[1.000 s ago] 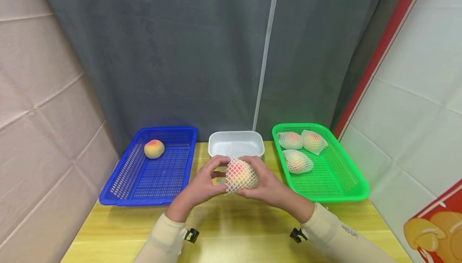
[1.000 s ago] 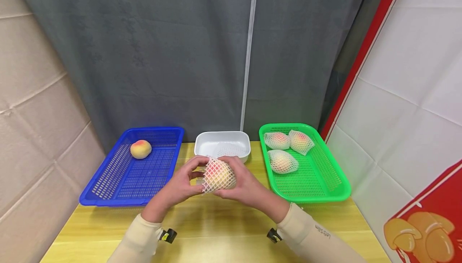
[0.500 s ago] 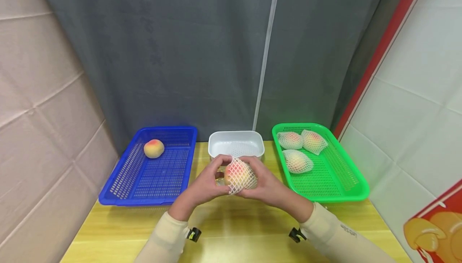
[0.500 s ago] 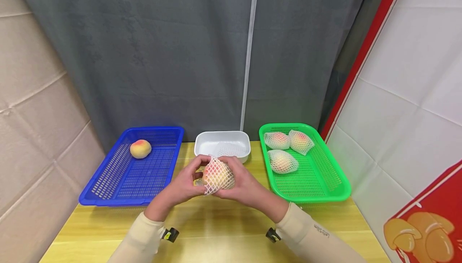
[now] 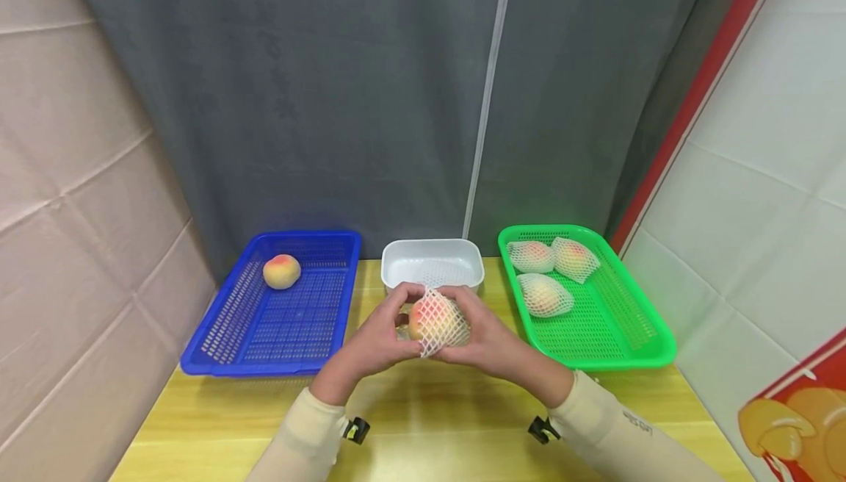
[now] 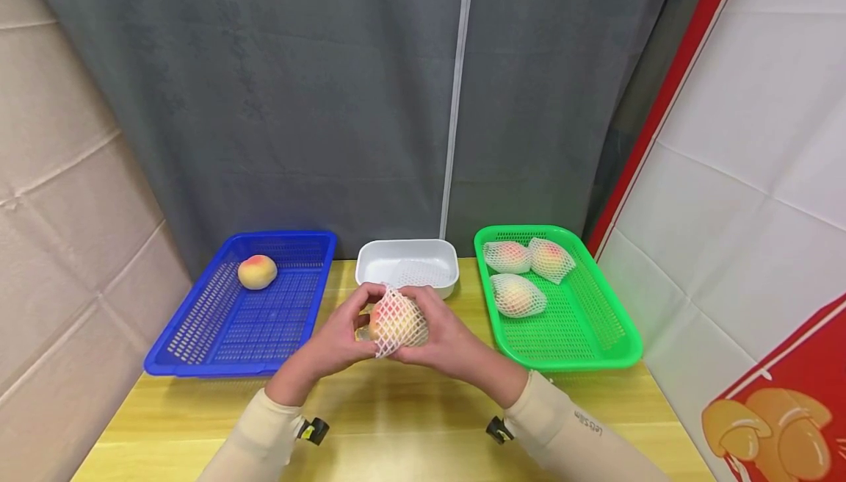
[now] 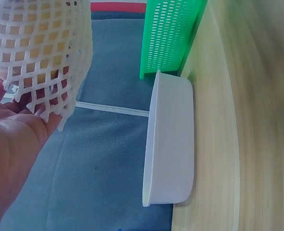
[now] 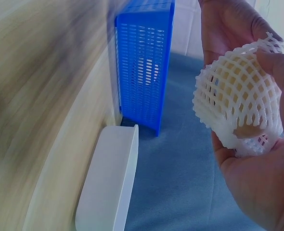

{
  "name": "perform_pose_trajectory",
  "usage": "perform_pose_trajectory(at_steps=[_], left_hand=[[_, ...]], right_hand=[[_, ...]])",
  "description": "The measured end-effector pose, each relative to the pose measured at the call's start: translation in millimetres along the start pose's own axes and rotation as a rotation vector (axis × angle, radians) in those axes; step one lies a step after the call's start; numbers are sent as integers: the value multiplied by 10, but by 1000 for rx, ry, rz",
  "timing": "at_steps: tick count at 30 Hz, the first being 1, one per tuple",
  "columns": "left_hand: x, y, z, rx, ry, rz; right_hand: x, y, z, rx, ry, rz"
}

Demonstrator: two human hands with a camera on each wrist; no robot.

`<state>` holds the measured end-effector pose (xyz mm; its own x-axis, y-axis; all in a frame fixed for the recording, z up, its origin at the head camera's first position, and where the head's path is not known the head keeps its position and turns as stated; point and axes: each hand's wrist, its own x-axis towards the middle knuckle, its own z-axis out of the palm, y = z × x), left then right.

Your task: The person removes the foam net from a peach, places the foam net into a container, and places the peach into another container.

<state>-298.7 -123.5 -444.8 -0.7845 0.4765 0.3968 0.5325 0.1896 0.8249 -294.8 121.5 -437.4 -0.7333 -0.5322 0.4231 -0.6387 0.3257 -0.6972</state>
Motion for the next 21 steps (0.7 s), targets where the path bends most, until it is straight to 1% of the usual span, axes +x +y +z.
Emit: perform_pose_trajectory(at_steps=[7, 12, 16, 21], left_hand=[[0, -19, -7, 24, 10, 47], [0, -43, -28, 48, 22, 72], [-4, -52, -37, 54, 31, 91], [-5, -41, -49, 54, 44, 115]], right_hand=[[-5, 6, -20, -6, 4, -13], [-18, 11, -55, -28, 26, -38], [-26, 9, -80, -40, 43, -41], [-21, 27, -108, -23, 58, -92]])
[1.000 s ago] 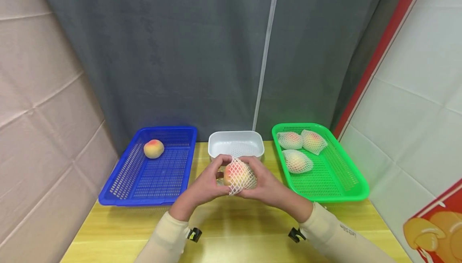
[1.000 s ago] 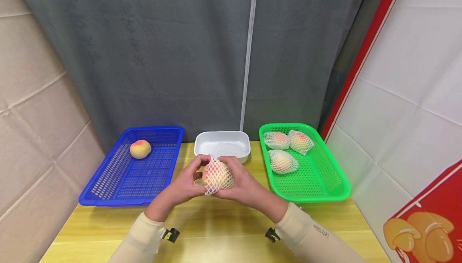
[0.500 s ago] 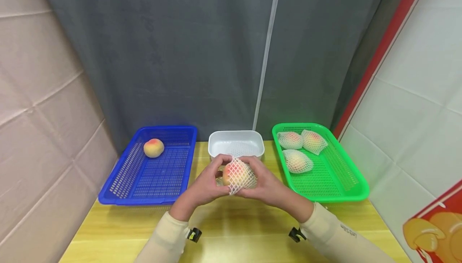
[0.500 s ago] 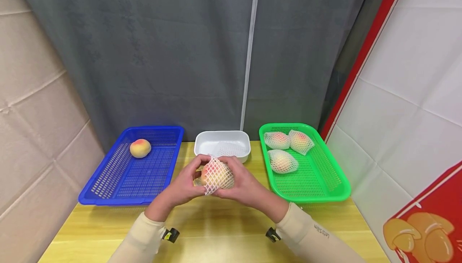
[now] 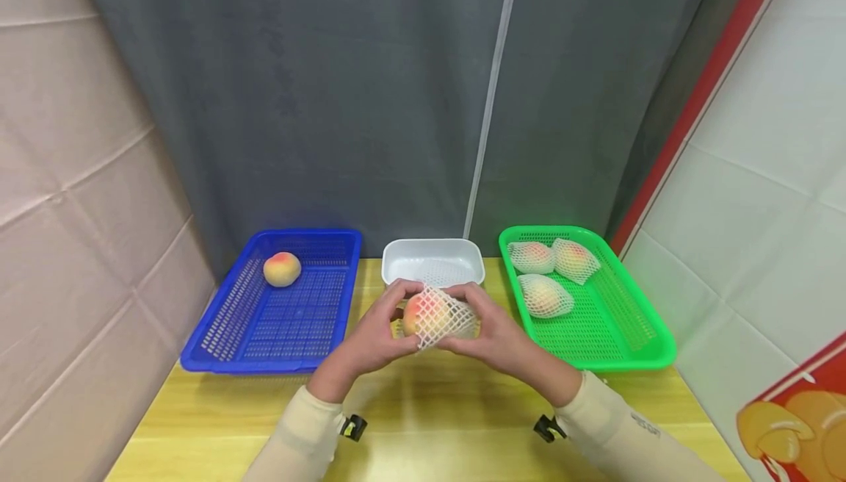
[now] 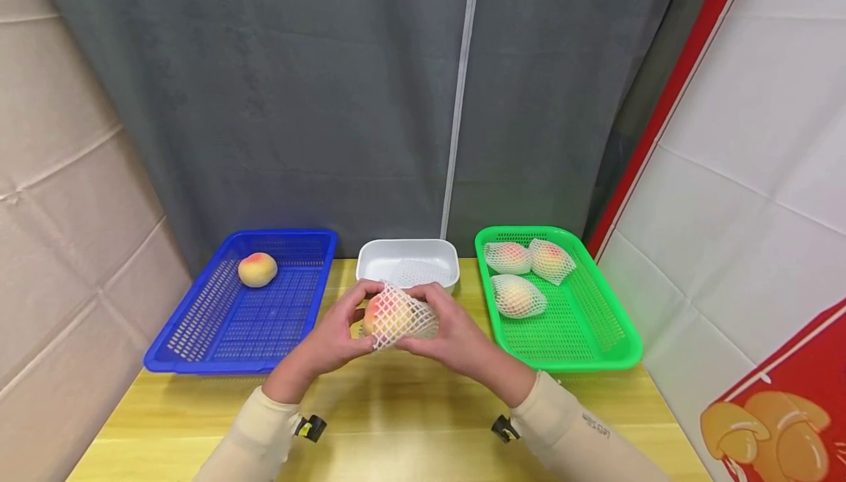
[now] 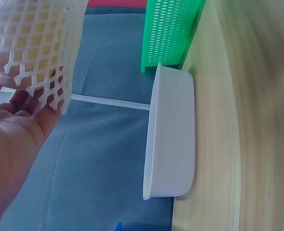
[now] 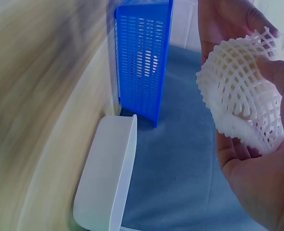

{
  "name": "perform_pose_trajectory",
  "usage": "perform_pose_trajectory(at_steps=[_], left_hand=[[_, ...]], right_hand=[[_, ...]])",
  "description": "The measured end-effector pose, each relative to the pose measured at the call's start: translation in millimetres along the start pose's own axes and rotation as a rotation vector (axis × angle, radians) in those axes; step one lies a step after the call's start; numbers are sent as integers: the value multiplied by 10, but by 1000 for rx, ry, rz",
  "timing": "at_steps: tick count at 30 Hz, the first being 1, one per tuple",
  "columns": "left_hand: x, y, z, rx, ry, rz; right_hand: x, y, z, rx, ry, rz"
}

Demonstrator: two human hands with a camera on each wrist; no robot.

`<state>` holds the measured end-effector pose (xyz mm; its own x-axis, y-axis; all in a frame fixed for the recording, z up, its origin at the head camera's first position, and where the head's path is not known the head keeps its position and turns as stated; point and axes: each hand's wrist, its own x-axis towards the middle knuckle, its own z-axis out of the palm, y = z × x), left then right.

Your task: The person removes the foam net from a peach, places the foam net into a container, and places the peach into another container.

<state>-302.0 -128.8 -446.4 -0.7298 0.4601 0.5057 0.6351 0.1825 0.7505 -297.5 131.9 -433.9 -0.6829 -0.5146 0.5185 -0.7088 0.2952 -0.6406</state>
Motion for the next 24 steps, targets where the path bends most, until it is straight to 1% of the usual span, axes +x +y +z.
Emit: perform_pose_trajectory(at_steps=[3, 7, 10, 15, 20, 24], left_hand=[[3, 5, -14, -2, -1, 9], [1, -4, -35, -3, -6, 25], [-7, -4, -48, -1, -8, 34], [-16, 1, -51, 12, -4, 30], [-21, 23, -57, 15, -1, 22], [-26, 29, -79, 6, 9, 13]], right_hand=[[10, 12, -32, 16, 6, -12], [21, 10, -87, 47, -10, 37], [24, -6, -121, 46, -33, 58], [24, -31, -156, -11, -81, 64], [38, -34, -196, -72, -155, 131], [65, -20, -243, -149, -230, 154]])
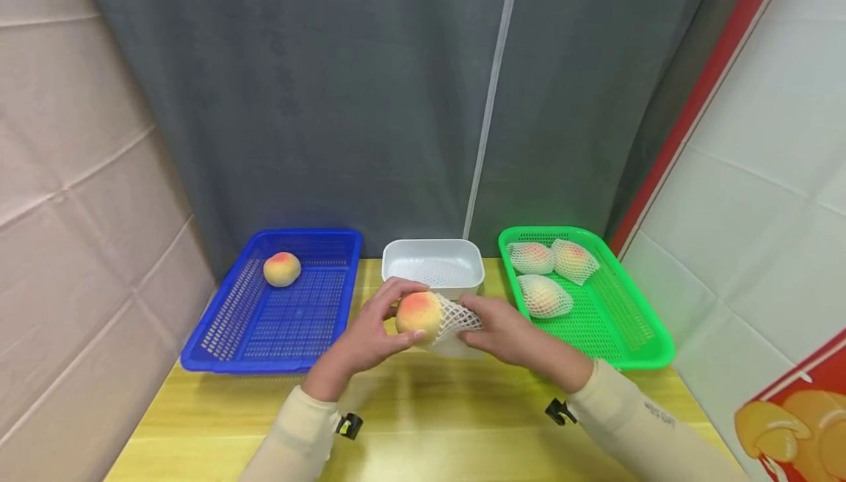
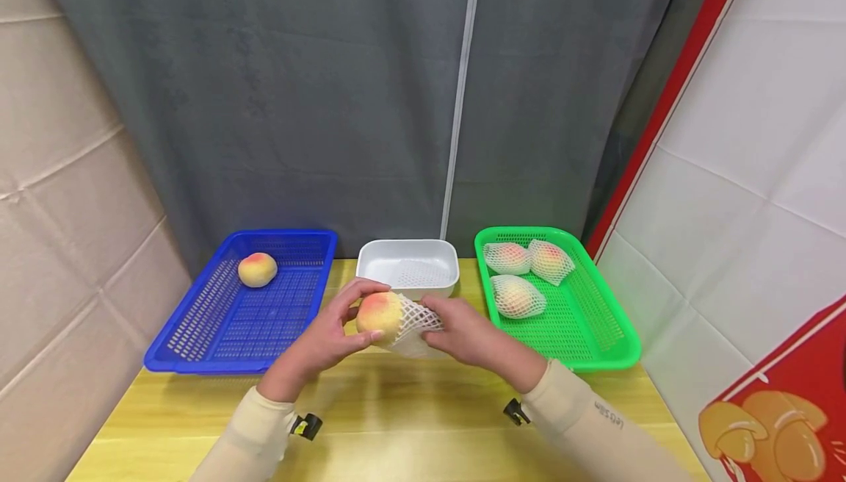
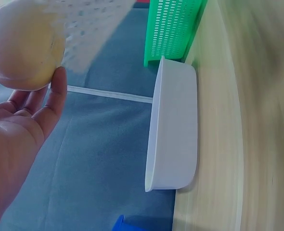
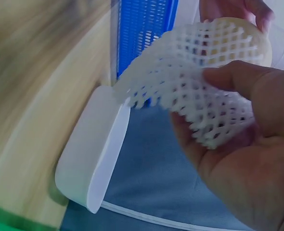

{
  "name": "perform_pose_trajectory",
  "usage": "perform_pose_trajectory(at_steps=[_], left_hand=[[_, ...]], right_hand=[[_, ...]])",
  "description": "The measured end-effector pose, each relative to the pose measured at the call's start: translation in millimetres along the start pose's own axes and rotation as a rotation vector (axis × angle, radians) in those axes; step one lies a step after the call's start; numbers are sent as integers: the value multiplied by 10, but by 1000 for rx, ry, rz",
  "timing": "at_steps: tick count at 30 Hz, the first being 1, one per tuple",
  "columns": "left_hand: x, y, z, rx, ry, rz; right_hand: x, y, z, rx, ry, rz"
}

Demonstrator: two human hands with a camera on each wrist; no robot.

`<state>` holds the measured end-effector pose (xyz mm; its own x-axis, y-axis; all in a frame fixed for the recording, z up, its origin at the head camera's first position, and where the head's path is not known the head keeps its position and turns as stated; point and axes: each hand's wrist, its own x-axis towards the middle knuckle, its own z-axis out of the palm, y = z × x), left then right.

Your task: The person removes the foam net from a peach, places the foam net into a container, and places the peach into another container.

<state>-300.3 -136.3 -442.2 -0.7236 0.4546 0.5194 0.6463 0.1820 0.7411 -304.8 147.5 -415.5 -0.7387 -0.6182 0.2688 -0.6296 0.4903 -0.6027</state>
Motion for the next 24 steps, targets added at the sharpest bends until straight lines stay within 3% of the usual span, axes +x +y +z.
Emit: perform_pose_trajectory(at_steps=[9, 18, 24], left_hand=[[-38, -4, -109, 20, 26, -17], [-94, 48, -219, 20, 69, -61], [-120, 23, -232, 14, 76, -53]], right_hand=[[182, 125, -174, -141, -102, 89], [696, 300, -423, -259, 11, 131], [987, 489, -453, -374, 88, 137]])
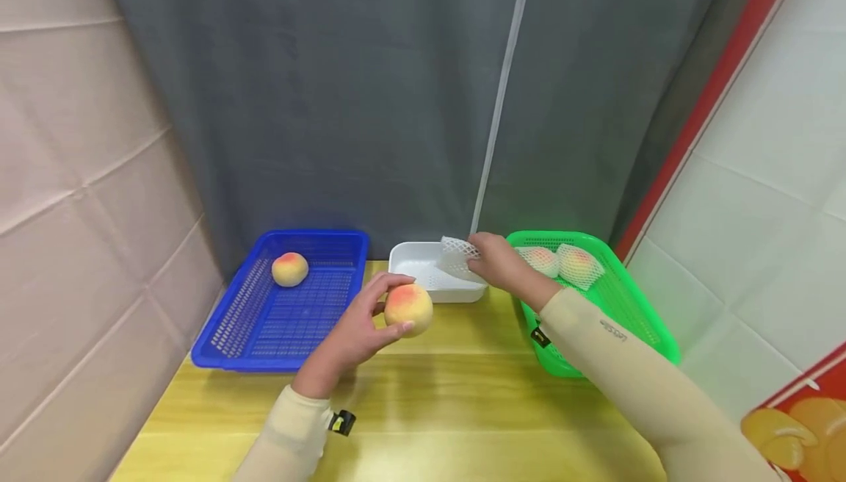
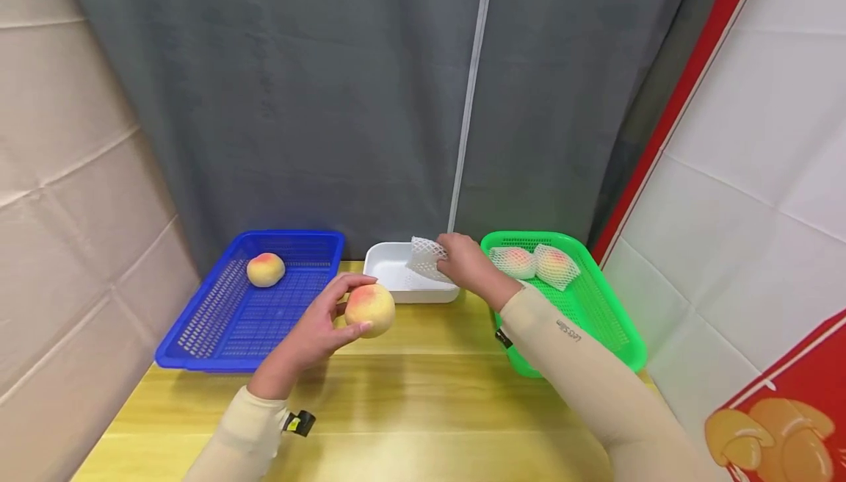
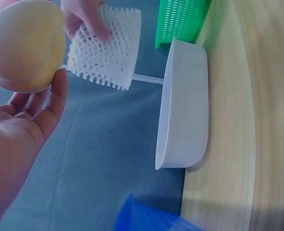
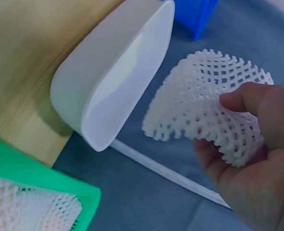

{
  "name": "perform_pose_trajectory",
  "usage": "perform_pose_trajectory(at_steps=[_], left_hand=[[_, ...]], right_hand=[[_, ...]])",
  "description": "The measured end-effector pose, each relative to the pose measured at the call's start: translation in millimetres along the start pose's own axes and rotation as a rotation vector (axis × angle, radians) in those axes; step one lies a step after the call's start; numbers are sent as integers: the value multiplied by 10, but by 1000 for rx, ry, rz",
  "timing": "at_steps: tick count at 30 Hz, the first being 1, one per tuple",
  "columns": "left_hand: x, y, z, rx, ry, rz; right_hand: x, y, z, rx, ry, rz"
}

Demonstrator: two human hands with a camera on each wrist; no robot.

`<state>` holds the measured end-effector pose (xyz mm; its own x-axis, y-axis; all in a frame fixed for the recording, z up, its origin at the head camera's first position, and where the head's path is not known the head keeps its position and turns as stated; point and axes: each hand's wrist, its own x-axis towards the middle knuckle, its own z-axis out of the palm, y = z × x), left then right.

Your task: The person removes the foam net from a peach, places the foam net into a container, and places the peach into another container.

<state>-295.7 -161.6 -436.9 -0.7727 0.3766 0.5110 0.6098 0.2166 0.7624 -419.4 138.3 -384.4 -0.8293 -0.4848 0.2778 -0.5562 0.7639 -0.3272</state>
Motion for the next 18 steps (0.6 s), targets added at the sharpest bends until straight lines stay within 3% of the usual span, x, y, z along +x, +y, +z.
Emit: perform_pose_trajectory(at_steps=[13, 18], left_hand=[[-29, 13, -1, 7, 23, -29], [-25, 24, -21, 8, 20, -25]], right_hand=[[454, 204, 302, -135, 42, 54], [565, 269, 428, -136, 103, 35]])
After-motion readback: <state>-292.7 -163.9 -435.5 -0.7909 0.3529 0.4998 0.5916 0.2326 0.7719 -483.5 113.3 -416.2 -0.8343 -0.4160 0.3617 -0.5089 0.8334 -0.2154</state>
